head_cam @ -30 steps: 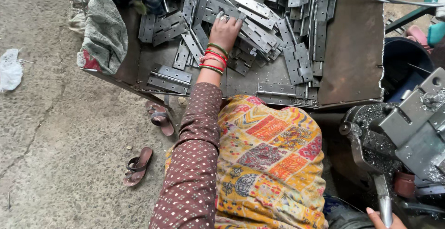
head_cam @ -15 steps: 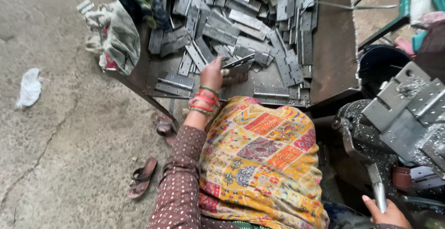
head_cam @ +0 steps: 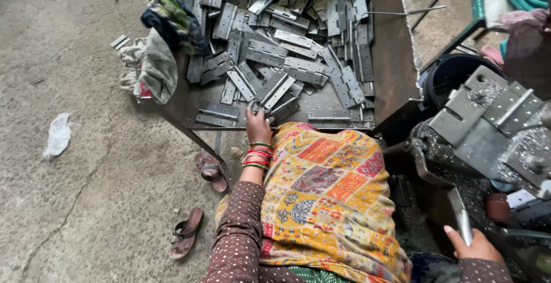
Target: The person repeatedly picks up metal hinge plates from a bin, places them under a drill press, and operates the machine to drill holes. They then remove the processed plates and place them into a separate container. The task involves continuous handling of metal parts and machine operation.
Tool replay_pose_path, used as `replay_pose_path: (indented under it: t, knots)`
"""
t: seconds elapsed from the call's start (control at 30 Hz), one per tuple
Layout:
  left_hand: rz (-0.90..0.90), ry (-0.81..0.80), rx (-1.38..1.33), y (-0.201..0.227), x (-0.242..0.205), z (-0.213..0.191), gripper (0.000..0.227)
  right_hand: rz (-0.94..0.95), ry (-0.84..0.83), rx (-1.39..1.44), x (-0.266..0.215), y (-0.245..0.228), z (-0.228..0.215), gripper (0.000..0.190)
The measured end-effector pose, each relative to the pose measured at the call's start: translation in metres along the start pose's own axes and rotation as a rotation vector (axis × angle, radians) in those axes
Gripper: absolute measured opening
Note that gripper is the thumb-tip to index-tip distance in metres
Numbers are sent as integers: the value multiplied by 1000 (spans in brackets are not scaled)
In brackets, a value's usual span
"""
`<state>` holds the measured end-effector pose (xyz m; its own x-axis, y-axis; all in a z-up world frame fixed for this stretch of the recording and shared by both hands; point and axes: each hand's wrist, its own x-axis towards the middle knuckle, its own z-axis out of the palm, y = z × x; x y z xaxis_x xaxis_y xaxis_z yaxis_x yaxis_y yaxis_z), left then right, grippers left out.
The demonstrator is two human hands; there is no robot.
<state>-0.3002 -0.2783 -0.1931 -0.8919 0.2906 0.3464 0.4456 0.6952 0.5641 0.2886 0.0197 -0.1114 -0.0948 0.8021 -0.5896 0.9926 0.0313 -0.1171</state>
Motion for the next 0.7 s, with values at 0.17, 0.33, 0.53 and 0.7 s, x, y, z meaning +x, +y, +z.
replay_pose_path:
  t: [0.17,0.33,0.53,0.7]
  knots:
    - [285,-16,71,26,21,-27,30,-88,81,71,-16,-14,12,64]
    - [540,-120,-59,127,30,-72,25,-82,177,45,-43,-25,18,63]
    - [866,-145,-303,287,-17,-107,34,-6,170,-33,-58,-49,10,62]
    - [1444,-22,-321,378,-87,-84,24,22,119,-11,-68,-53,9,62]
